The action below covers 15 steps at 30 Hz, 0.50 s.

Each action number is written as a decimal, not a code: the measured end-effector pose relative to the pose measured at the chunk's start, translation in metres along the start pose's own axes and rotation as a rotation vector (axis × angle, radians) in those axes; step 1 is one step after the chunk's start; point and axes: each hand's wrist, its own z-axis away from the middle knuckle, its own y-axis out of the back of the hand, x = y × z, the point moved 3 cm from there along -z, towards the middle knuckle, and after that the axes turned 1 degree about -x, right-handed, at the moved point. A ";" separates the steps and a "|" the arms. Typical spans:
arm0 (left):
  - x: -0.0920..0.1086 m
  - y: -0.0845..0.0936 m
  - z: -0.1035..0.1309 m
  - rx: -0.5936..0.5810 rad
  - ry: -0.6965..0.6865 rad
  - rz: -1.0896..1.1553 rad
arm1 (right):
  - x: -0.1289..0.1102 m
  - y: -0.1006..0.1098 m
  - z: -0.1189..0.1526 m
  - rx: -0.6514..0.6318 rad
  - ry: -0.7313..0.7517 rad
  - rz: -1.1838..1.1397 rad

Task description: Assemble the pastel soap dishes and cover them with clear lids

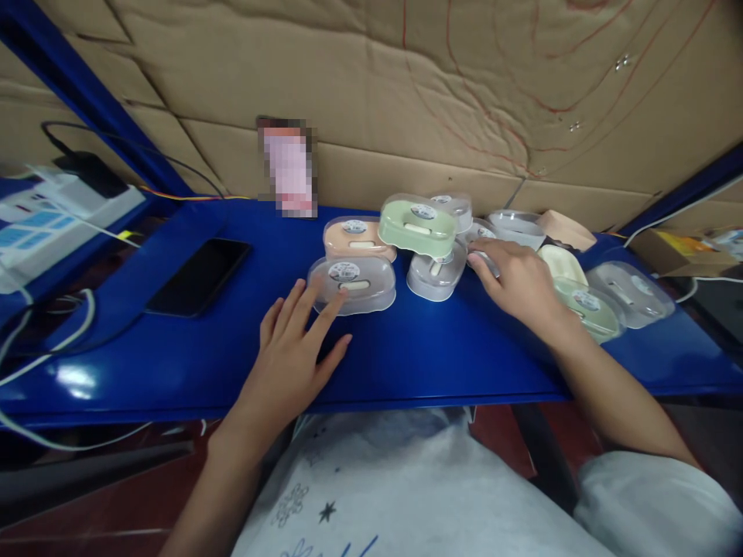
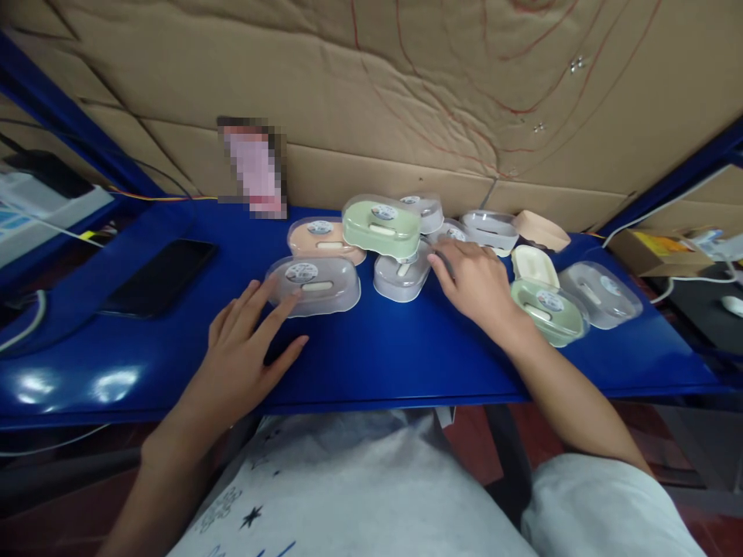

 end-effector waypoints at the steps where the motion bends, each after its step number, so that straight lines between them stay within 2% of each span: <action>1: -0.001 -0.001 0.000 -0.012 0.012 0.009 | 0.003 0.000 0.000 -0.023 -0.036 0.041; 4: -0.003 -0.003 0.001 -0.014 0.024 0.038 | 0.014 -0.003 0.000 -0.109 -0.175 0.181; 7: -0.003 -0.002 0.000 -0.015 0.020 0.052 | 0.018 -0.009 0.001 -0.184 -0.200 0.173; 12: -0.002 0.000 0.000 -0.014 0.022 0.060 | 0.016 -0.005 -0.001 -0.127 -0.081 -0.092; 15: -0.002 0.001 0.000 -0.005 0.012 0.071 | 0.028 0.005 -0.006 -0.103 -0.161 -0.055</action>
